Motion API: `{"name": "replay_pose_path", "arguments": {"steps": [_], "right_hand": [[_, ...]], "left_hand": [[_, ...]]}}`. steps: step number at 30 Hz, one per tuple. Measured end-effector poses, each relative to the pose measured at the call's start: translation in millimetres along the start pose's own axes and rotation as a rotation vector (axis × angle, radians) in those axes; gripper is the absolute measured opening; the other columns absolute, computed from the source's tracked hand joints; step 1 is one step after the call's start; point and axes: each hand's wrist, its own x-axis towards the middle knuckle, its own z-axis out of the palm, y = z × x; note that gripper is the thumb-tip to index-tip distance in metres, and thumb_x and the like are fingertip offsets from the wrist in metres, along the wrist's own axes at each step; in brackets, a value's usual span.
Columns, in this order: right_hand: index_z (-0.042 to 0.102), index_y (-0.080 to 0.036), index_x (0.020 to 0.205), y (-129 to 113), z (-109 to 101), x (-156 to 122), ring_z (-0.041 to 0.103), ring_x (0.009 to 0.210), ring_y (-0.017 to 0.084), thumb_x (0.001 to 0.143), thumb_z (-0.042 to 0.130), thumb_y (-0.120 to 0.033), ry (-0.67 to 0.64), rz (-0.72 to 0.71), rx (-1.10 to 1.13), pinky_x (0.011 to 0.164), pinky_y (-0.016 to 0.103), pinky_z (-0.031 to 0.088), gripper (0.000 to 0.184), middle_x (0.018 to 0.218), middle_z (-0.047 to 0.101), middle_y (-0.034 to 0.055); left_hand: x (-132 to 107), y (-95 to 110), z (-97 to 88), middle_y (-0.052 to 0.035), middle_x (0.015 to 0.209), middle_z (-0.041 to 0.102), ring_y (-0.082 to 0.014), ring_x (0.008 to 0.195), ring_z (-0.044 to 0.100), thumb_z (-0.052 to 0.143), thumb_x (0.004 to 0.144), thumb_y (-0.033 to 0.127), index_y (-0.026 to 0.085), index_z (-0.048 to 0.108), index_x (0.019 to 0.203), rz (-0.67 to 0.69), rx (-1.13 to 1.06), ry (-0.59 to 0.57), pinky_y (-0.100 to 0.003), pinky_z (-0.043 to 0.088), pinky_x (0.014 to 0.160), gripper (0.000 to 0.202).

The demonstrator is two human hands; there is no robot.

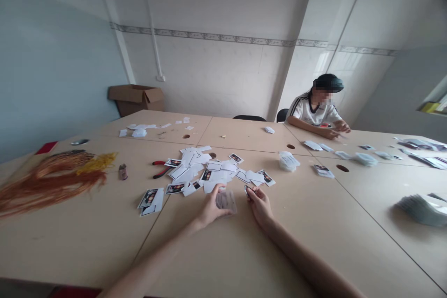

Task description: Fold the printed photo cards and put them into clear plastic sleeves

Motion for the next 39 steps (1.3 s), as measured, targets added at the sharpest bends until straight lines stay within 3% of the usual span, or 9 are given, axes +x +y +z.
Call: {"name": "replay_pose_path", "arguments": {"steps": [5, 10, 15, 22, 28, 32, 39], "right_hand": [[0.046, -0.020, 0.065, 1, -1, 1, 0.045, 0.048, 0.006, 0.051, 0.072, -0.033, -0.015, 0.006, 0.007, 0.046, 0.020, 0.034, 0.032, 0.063, 0.056, -0.0046], [0.047, -0.019, 0.066, 2, -2, 3, 0.046, 0.047, 0.007, 0.052, 0.070, -0.035, 0.005, -0.011, -0.010, 0.048, 0.021, 0.036, 0.032, 0.063, 0.056, -0.0041], [0.048, -0.019, 0.067, -7, -12, 9, 0.046, 0.048, 0.008, 0.053, 0.068, -0.039, 0.086, -0.083, -0.048, 0.047, 0.022, 0.037, 0.032, 0.057, 0.052, -0.0045], [0.046, -0.020, 0.074, -23, -16, 9, 0.050, 0.062, 0.010, 0.057, 0.068, -0.033, 0.162, -0.238, -0.093, 0.057, 0.022, 0.038, 0.031, 0.068, 0.053, -0.0034], [0.045, -0.020, 0.076, -19, -1, -10, 0.047, 0.064, 0.010, 0.063, 0.066, -0.030, -0.011, -0.384, -0.286, 0.060, 0.023, 0.040, 0.026, 0.068, 0.048, -0.0037], [0.043, -0.020, 0.073, -15, 0, -14, 0.044, 0.060, 0.009, 0.066, 0.063, -0.032, -0.094, -0.382, -0.372, 0.055, 0.021, 0.039, 0.024, 0.066, 0.045, -0.0030], [0.046, -0.020, 0.072, -16, 0, -16, 0.046, 0.060, 0.011, 0.065, 0.063, -0.036, -0.056, -0.399, -0.388, 0.055, 0.022, 0.040, 0.024, 0.065, 0.046, -0.0023]], "left_hand": [[2, 5, 1.9, -0.0055, 0.097, 0.057, -0.0210, 0.091, 0.053, 0.074, 0.049, 0.027, 0.017, 0.051, 0.094, -0.038, -0.124, 0.009, -0.035, 0.042, 0.082, 0.052], [12, 6, 27.9, -0.0071, 0.099, 0.058, -0.0239, 0.099, 0.050, 0.073, 0.048, 0.017, 0.015, 0.054, 0.092, -0.161, -0.386, 0.072, -0.039, 0.036, 0.090, 0.048], [22, 7, 48.4, -0.0114, 0.104, 0.058, -0.0236, 0.095, 0.054, 0.070, 0.052, 0.012, 0.014, 0.052, 0.105, -0.221, -0.521, -0.023, -0.039, 0.041, 0.085, 0.056], [20, 6, 41.3, -0.0114, 0.110, 0.056, -0.0224, 0.096, 0.055, 0.073, 0.046, 0.006, 0.015, 0.050, 0.109, -0.238, -0.687, -0.166, -0.035, 0.043, 0.084, 0.068], [20, 11, 38.4, -0.0091, 0.101, 0.060, -0.0205, 0.090, 0.057, 0.074, 0.048, 0.007, 0.016, 0.050, 0.107, -0.233, -0.787, -0.300, -0.030, 0.045, 0.075, 0.065], [19, 13, 36.9, -0.0095, 0.105, 0.059, -0.0196, 0.091, 0.057, 0.073, 0.050, 0.007, 0.017, 0.050, 0.109, -0.239, -0.852, -0.364, -0.026, 0.045, 0.073, 0.065], [18, 13, 33.1, -0.0094, 0.112, 0.055, -0.0207, 0.097, 0.054, 0.071, 0.053, 0.006, 0.022, 0.044, 0.117, -0.305, -0.955, -0.465, -0.026, 0.044, 0.072, 0.071]]}}
